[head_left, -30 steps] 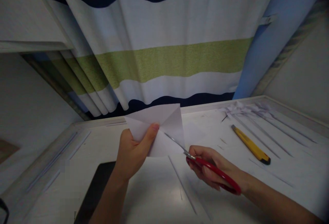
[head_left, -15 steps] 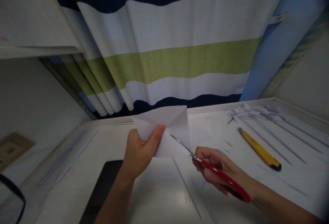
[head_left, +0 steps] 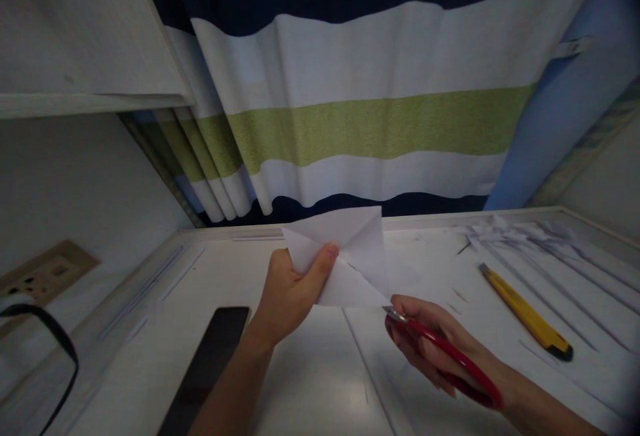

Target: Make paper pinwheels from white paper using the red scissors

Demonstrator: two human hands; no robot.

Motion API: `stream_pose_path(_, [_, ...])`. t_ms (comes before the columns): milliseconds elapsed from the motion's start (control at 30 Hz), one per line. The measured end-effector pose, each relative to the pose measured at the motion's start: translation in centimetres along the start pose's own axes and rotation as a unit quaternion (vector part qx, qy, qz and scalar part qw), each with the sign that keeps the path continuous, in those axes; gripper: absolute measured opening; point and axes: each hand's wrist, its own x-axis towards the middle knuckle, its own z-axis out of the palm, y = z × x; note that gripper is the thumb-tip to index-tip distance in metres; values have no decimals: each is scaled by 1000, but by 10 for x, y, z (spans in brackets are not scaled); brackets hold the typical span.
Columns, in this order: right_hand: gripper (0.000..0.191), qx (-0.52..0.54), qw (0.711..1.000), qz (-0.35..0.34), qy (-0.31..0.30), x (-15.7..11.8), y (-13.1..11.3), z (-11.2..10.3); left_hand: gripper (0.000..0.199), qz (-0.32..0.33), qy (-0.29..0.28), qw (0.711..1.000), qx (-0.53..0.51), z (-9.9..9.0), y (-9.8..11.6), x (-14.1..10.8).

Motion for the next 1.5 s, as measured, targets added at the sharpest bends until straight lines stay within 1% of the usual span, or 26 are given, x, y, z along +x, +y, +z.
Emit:
stream_pose_path(133, [42, 2, 1000, -3, -4, 1, -2, 1, 14, -8, 1, 1000, -1, 1, -1, -2])
stream_pose_path(400, [42, 5, 1000, -2, -3, -1, -2, 1, 19, 5, -5, 1000, 23, 1, -3, -1])
stream_pose_path(533, [42, 16, 1000, -6, -7, -1, 1, 1, 18, 34, -5, 999, 42, 1, -4, 0])
stream_pose_path(600, [43, 22, 1000, -10, -7, 0, 2, 1, 21, 50, -4, 997, 64, 1, -5, -1])
stream_pose_path(700, [43, 20, 1000, -6, -5, 1, 3, 0, 25, 72, 7, 993, 88, 2, -7, -1])
stream_pose_path(933, [43, 23, 1000, -8, -6, 2, 0, 1, 27, 108, 22, 985, 129, 2, -12, 0])
stream_pose_path(1033, [42, 19, 1000, -5, 0, 2, 0, 3, 26, 107, 18, 986, 128, 2, -13, 1])
stream_pose_path(1233, [44, 6, 1000, 7, 16, 5, -2, 3, 23, 79, -22, 989, 123, 1, -6, 0])
stream_pose_path(1367, [41, -7, 1000, 5, 17, 4, -1, 2, 25, 83, -11, 987, 135, 1, -6, -1])
stream_pose_path(1500, [42, 5, 1000, 9, 16, 2, -1, 4, 30, 67, -9, 987, 142, 2, -8, -2])
